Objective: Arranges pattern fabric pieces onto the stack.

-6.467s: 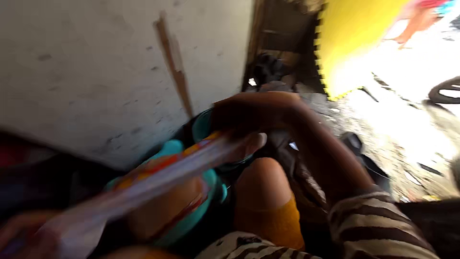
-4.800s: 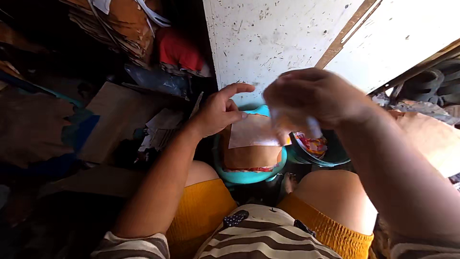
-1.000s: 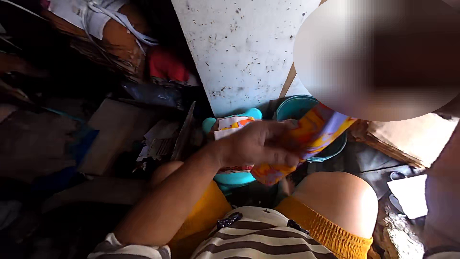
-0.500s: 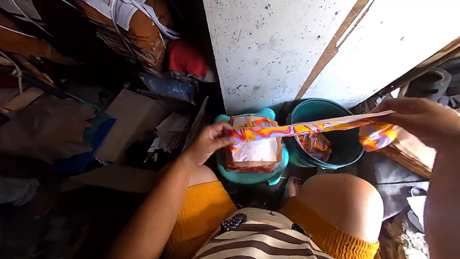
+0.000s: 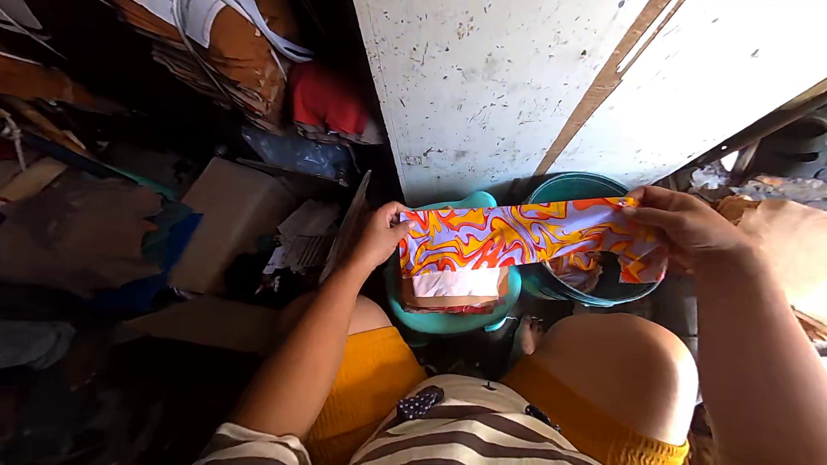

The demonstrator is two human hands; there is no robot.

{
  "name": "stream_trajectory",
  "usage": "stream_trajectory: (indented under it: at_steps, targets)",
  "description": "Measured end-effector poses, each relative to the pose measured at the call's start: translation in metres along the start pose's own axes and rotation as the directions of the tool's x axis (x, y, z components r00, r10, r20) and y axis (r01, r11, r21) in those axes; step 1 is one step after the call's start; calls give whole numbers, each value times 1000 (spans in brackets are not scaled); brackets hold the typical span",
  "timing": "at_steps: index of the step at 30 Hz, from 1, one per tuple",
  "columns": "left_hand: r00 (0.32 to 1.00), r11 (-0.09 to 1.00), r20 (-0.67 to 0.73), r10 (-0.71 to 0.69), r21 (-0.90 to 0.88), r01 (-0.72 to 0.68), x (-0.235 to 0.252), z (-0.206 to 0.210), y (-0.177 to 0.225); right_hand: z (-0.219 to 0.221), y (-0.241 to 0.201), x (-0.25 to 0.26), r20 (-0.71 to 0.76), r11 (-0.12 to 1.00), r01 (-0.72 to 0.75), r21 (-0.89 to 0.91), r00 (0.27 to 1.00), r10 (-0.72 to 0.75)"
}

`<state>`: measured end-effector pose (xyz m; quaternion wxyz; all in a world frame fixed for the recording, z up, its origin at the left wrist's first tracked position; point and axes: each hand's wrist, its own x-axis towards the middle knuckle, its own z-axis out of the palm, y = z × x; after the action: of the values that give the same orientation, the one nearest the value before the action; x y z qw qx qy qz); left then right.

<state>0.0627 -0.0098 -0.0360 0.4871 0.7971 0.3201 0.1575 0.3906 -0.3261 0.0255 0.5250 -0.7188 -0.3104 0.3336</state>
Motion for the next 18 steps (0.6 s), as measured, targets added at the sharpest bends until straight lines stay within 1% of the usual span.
stream_trajectory:
  at_steps: [3, 4, 6, 7, 8, 9, 11, 13, 14, 15, 16, 17, 18]
  targets:
    - [999, 989, -47, 19, 147, -12, 0, 0, 7, -4, -3, 5, -10, 1000, -2, 6, 1000, 2]
    - [996, 981, -66, 53, 192, -39, -1, 1, 12, -4, -5, 6, -15, 1000, -4, 5, 1000, 4]
    - [977, 957, -80, 197, 234, -174, -3, 4, 21, -3, -11, 7, -18, 1000, -11, 1, 1000, 11]
    - [958, 937, -52, 282, 229, -263, -3, 7, 25, -1, -15, 8, -16, 1000, -8, -11, 1000, 8]
    - [938, 914, 9, 347, 221, -340, -4, 11, 29, 2, -20, 7, -11, 1000, -7, -26, 1000, 6]
    - [920, 892, 84, 383, 227, -392, -5, 15, 32, 5, -25, 7, -4, 999, -9, -49, 1000, 9]
    - [901, 856, 217, 374, 292, -426, -3, 25, 32, 7, -37, 6, 47, 993, 0, -120, 999, 5]
    - [900, 837, 267, 345, 346, -424, 0, 33, 21, 0, -43, 8, 171, 963, 36, -266, 985, 10]
    - [899, 832, 262, 350, 354, -427, 1, 33, 16, -7, -42, 10, 227, 925, 72, -373, 974, 16]
    - [898, 828, 253, 359, 358, -432, 2, 33, 13, -18, -36, 16, 257, 846, 124, -519, 966, 16]
    - [898, 824, 247, 364, 363, -434, 2, 33, 11, -33, -26, 22, 244, 716, 161, -680, 970, 15]
    - [898, 821, 246, 364, 371, -435, 1, 34, 10, -50, -15, 26, 205, 549, 164, -820, 979, 14]
    - [899, 816, 248, 361, 382, -433, -1, 34, 12, -64, -10, 28, 153, 396, 118, -911, 987, 57]
